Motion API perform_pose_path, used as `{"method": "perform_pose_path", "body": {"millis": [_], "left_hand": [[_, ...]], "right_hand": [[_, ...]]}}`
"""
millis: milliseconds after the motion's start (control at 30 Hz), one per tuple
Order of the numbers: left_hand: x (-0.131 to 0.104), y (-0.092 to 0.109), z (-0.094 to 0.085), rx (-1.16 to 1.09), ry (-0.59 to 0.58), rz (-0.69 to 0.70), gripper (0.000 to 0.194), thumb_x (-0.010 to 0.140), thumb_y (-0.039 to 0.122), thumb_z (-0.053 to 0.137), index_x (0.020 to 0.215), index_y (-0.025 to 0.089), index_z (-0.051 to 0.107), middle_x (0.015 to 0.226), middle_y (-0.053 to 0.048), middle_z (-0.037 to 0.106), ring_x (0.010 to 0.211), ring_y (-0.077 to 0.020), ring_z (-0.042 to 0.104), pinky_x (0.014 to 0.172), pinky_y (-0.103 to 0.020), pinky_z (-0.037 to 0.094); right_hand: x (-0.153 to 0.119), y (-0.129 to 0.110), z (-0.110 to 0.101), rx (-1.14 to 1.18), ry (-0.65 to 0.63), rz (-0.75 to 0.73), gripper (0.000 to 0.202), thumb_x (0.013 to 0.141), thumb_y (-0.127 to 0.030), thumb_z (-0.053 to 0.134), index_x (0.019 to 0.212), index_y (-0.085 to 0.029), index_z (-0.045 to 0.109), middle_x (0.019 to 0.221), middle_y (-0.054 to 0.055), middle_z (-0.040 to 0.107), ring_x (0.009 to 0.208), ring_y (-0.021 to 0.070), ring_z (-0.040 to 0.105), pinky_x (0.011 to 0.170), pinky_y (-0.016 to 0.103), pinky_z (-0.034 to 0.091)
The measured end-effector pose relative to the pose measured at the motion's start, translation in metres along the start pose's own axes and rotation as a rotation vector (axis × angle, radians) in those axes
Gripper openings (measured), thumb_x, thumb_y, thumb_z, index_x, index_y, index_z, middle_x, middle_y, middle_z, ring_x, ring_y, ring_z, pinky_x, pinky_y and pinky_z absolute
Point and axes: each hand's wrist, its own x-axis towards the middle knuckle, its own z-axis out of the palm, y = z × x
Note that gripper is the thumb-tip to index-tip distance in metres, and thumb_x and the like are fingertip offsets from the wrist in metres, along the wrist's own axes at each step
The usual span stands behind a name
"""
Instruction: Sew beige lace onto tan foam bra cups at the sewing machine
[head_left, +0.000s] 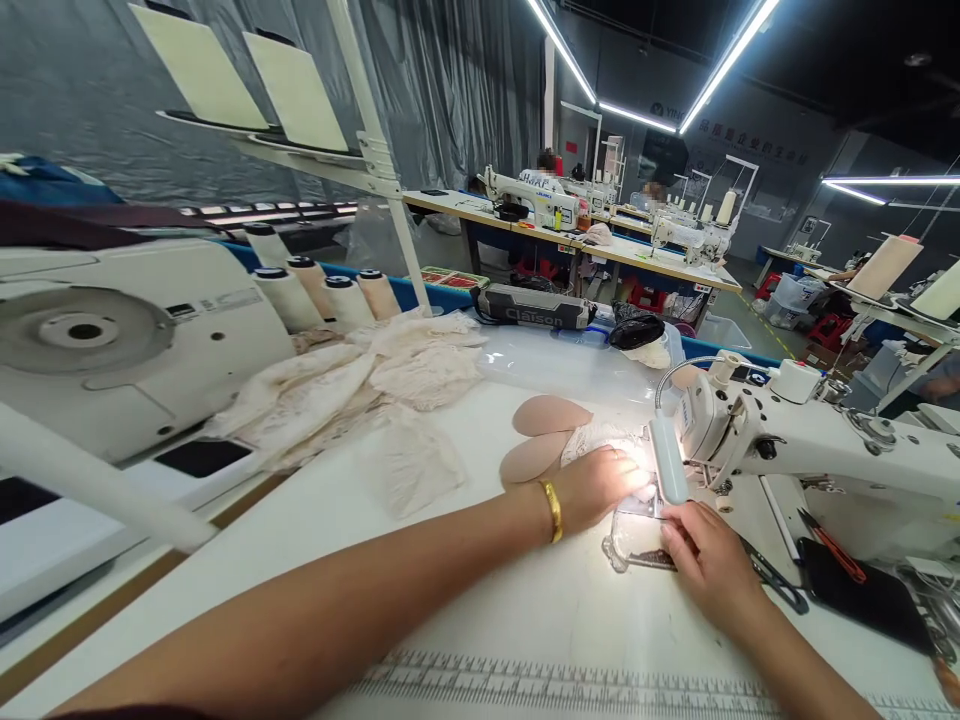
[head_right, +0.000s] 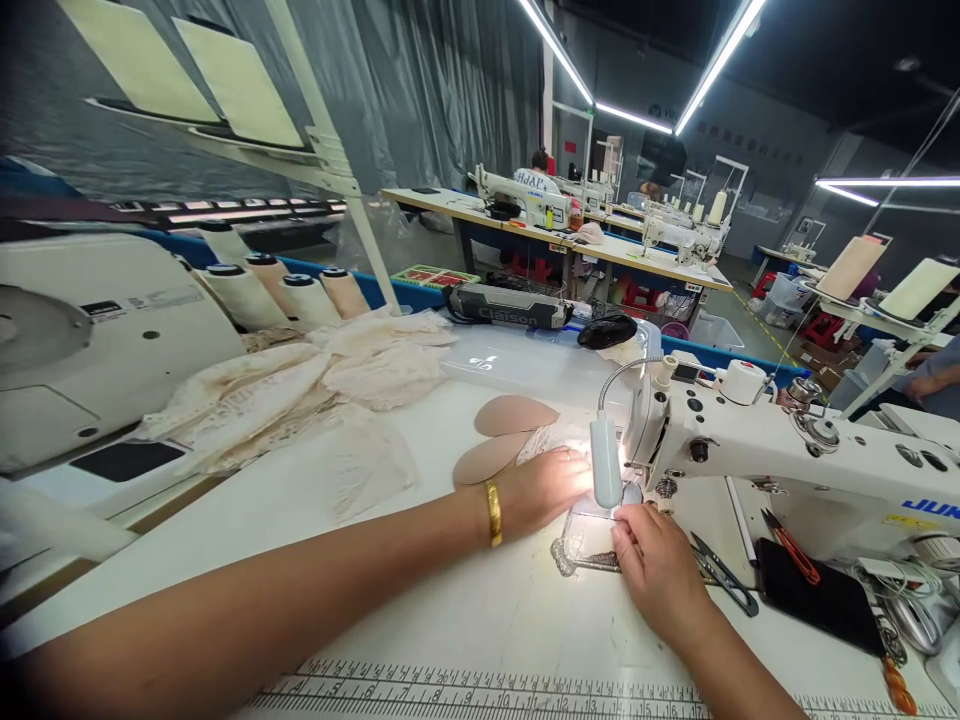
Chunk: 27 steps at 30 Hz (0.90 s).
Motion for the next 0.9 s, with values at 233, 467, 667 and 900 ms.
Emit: {"method": "perform_pose_path", "body": {"millis": [233, 467, 667, 900], "left_hand": [[-0.077, 0.097, -0.018, -1.047, -0.030, -0.397, 0.031, 0.093, 0.043, 0.070, 0.113, 0.020, 0.067, 0.107, -0.009, 0.075, 0.094, -0.0222, 0.071, 0.084, -0.034, 0.058], [-0.065, 0.107, -0.025, -1.906, 0.627, -1.170, 0.040, 0.082, 0.044, 0.084, 0.103, 0.014, 0.069, 0.106, -0.011, 0.074, 0.096, -0.0216, 0.071, 0.088, -0.029, 0.057], [-0.054, 0.094, -0.031, -2.014, 1.003, -1.377, 0.005, 0.091, 0.016, 0.073, 0.092, 0.011, 0.071, 0.092, -0.008, 0.076, 0.077, -0.0162, 0.071, 0.074, -0.027, 0.059], [-0.053, 0.104, -0.034, -2.039, 0.859, -1.141, 0.026, 0.078, 0.025, 0.088, 0.092, 0.006, 0.076, 0.094, -0.014, 0.077, 0.088, -0.0239, 0.073, 0.082, -0.030, 0.059]], "right_hand": [[-0.005, -0.050, 0.022, 0.862, 0.026, 0.470, 0.043, 0.090, -0.049, 0.068, 0.119, -0.026, 0.046, 0.071, -0.006, 0.061, 0.065, 0.0164, 0.059, 0.064, 0.028, 0.048], [-0.044, -0.079, 0.049, 0.911, 0.213, 0.468, 0.057, 0.084, -0.055, 0.077, 0.128, -0.028, 0.053, 0.075, -0.004, 0.059, 0.067, 0.0164, 0.057, 0.063, 0.028, 0.047], [-0.060, -0.079, 0.060, 0.854, 0.359, 0.463, 0.051, 0.086, -0.055, 0.076, 0.124, -0.027, 0.057, 0.073, -0.004, 0.054, 0.063, 0.0150, 0.053, 0.060, 0.026, 0.043], [-0.063, -0.071, 0.068, 0.835, 0.355, 0.403, 0.053, 0.087, -0.054, 0.075, 0.128, -0.027, 0.056, 0.070, -0.005, 0.052, 0.060, 0.0145, 0.051, 0.059, 0.025, 0.042]]}}
